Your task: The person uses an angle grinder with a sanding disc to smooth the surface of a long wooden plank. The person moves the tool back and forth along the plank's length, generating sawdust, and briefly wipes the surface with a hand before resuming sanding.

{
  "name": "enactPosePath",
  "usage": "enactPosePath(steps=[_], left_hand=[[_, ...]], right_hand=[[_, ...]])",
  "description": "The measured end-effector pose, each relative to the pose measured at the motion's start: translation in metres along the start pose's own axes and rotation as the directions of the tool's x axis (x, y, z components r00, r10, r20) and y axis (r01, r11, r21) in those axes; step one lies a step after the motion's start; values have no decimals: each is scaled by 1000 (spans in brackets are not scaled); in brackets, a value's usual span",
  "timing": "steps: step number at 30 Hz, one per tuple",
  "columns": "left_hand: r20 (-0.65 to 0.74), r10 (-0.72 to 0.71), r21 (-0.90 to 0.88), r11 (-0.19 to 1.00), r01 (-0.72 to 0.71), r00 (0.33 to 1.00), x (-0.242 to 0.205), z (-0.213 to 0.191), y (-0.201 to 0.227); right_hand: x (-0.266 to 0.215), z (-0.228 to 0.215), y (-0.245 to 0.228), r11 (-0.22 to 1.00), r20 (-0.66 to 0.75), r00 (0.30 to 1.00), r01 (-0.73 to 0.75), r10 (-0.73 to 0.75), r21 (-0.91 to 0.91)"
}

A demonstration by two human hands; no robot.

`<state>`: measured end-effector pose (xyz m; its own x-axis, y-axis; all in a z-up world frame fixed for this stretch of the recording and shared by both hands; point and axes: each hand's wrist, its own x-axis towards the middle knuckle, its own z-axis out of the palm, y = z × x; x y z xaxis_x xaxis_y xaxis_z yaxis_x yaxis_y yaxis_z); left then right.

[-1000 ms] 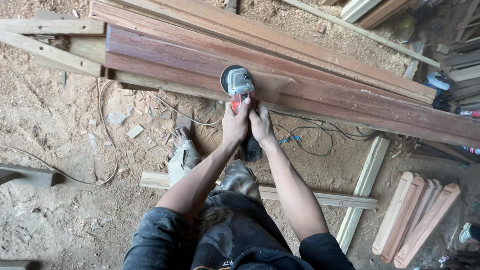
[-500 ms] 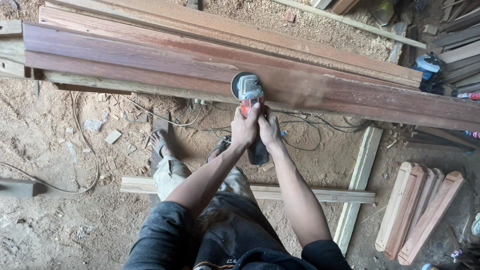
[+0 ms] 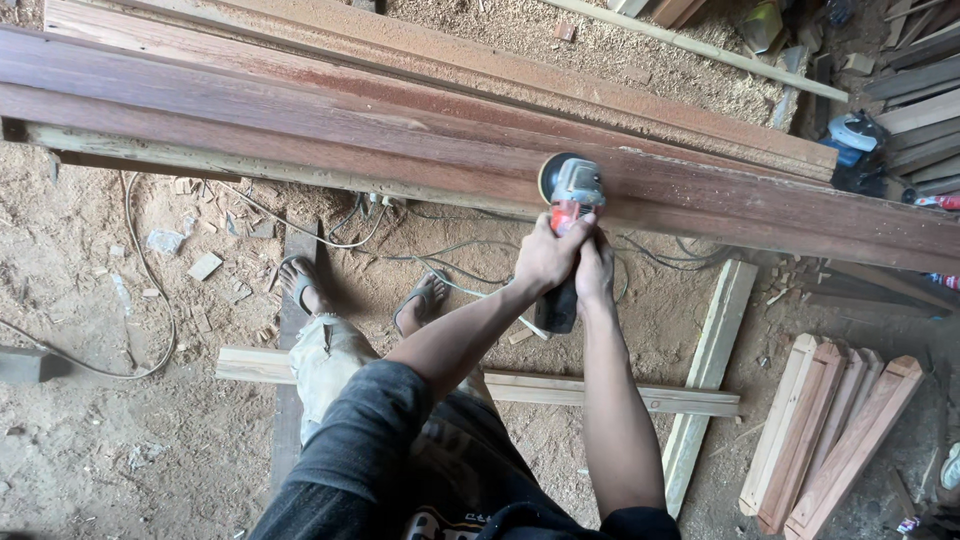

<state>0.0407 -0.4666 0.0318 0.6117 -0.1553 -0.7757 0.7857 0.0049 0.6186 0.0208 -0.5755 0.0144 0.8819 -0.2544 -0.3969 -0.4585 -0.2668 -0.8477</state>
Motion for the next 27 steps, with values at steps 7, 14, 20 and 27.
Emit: enactPosePath(steps=[7, 14, 20, 27], left_hand=[[60, 24, 72, 997, -28, 998, 9, -6, 18], [-214, 11, -207, 977, -56, 977, -29, -94, 11], [-370, 6, -317, 939, -133, 929, -43, -166, 0], [-473, -37, -349, 925, -149, 880, -28, -239, -27]], right_hand=[[20, 4, 8, 998, -110, 992, -58, 56, -21], [15, 88, -21, 990, 207, 973, 118, -100, -76], [6, 165, -33, 975, 387, 912, 193, -138, -107], [-22, 245, -89, 942, 478, 876, 210, -63, -261]])
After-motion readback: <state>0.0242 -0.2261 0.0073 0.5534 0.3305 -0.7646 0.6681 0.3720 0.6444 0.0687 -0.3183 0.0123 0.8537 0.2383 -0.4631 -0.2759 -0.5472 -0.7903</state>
